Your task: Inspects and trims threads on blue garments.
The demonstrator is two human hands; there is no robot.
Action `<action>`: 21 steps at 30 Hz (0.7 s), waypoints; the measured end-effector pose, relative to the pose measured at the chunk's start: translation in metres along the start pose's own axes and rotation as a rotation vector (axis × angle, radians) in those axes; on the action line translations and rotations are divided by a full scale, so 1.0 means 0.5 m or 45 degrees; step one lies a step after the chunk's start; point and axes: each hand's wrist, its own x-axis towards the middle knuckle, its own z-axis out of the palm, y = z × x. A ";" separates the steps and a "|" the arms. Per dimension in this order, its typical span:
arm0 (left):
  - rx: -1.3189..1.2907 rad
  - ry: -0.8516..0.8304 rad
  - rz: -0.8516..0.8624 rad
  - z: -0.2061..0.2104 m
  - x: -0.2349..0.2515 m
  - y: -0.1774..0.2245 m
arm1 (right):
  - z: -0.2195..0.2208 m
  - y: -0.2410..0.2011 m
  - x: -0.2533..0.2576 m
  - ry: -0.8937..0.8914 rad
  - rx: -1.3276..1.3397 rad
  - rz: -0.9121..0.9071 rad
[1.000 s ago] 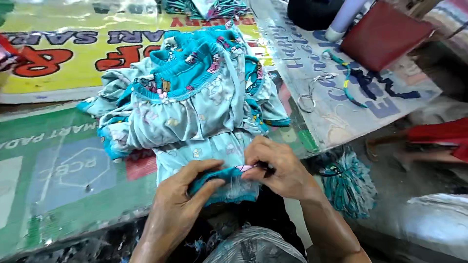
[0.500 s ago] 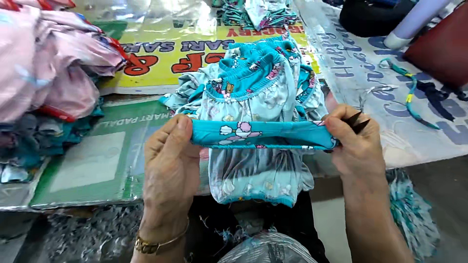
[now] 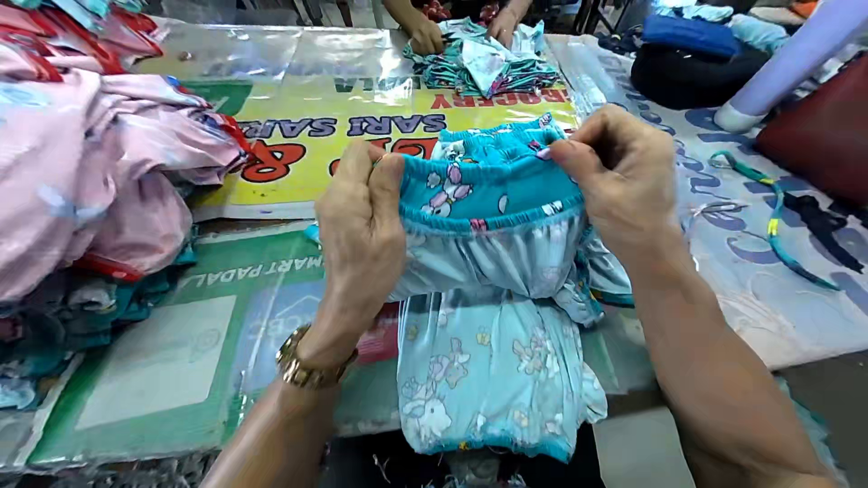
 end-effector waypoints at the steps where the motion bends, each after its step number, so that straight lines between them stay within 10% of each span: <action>1: -0.007 -0.015 -0.023 0.014 0.013 -0.020 | 0.014 0.021 0.019 -0.001 -0.096 -0.001; 6: -0.246 -0.156 -0.368 0.067 0.021 -0.107 | 0.054 0.100 -0.009 -0.018 -0.341 -0.011; 12: -0.235 -0.072 -0.247 0.070 0.007 -0.116 | 0.045 0.099 -0.038 -0.016 -0.328 -0.072; 17: 0.292 0.043 0.715 0.078 -0.017 -0.093 | 0.043 0.116 -0.023 -0.040 -0.366 -0.056; 21: 0.494 -0.511 0.911 0.121 -0.026 -0.076 | 0.042 0.141 -0.005 -0.003 -0.286 0.007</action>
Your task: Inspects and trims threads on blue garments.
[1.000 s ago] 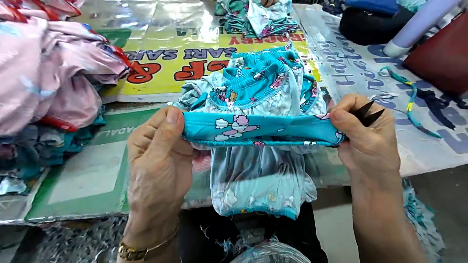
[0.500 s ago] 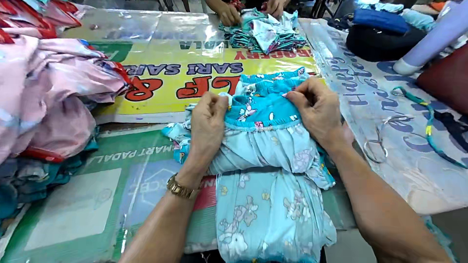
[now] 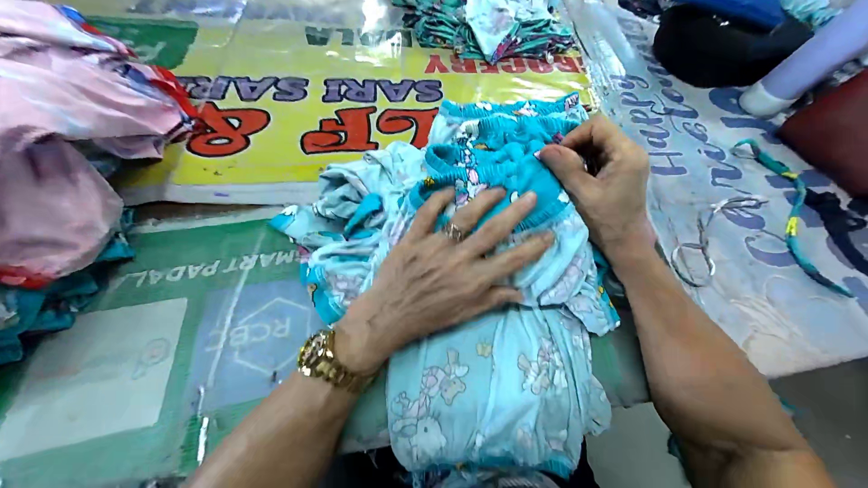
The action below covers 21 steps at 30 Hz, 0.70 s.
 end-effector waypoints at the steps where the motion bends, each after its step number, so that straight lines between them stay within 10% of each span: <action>1: -0.004 -0.056 -0.007 0.004 0.003 -0.005 | 0.000 0.001 0.001 -0.012 0.019 0.005; 11: 0.244 -0.022 -0.161 0.049 0.000 -0.009 | -0.056 -0.063 -0.018 -0.175 0.081 0.112; 17: 0.238 0.010 -0.215 0.053 -0.005 0.007 | -0.070 -0.239 -0.287 -0.820 -0.086 -0.409; 21: -0.137 -0.206 -0.283 -0.016 0.006 0.005 | -0.049 -0.223 -0.425 -0.620 -0.383 -0.279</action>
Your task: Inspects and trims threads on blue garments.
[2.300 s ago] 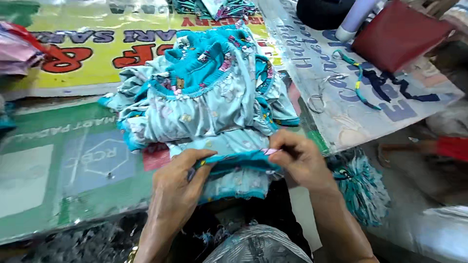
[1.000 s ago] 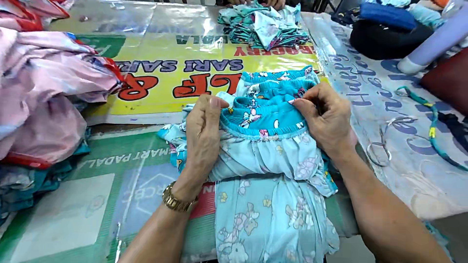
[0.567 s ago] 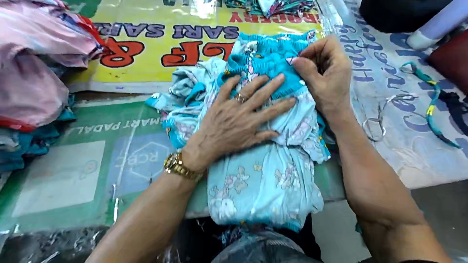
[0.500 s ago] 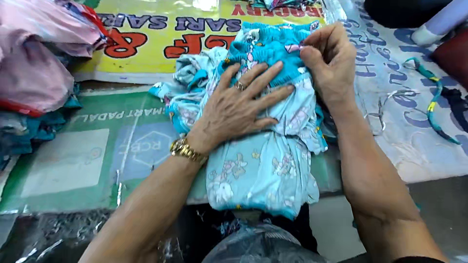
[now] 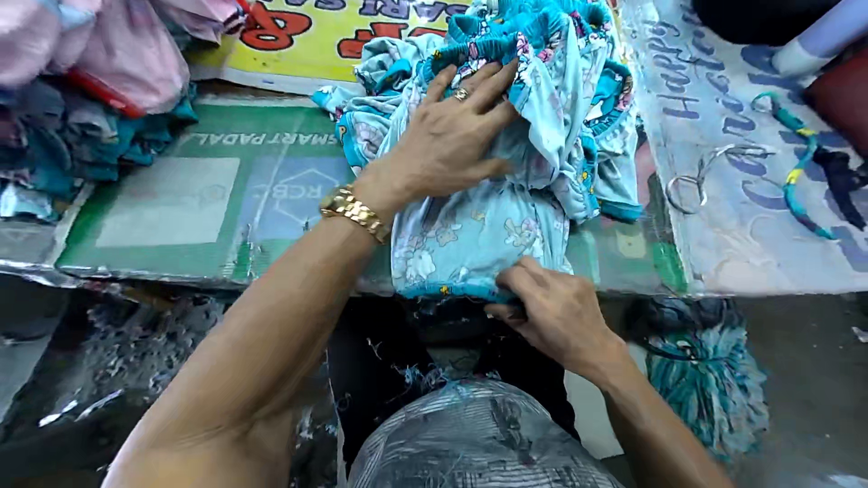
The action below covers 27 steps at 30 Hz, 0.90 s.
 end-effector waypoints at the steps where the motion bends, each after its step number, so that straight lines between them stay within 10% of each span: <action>1: -0.148 -0.047 -0.062 -0.022 0.002 0.004 | 0.007 0.003 -0.014 0.069 0.016 0.072; 5: -0.108 0.002 -0.245 -0.084 0.043 0.030 | 0.020 -0.008 -0.043 0.207 0.028 0.140; 11: 0.380 0.371 0.101 -0.052 0.157 0.086 | 0.011 -0.016 -0.052 0.243 0.007 0.122; 16: 0.149 -0.008 0.084 0.009 0.161 0.075 | 0.003 -0.021 -0.083 0.292 -0.052 0.208; 21: 0.240 0.132 0.021 -0.099 0.024 0.173 | 0.019 -0.020 -0.096 0.345 -0.013 0.255; 24: -0.020 0.276 0.119 -0.034 -0.094 0.204 | 0.038 -0.018 -0.095 0.359 0.011 0.240; 27: -0.026 -0.039 0.121 0.050 -0.177 0.190 | 0.051 -0.012 -0.107 0.344 0.012 0.177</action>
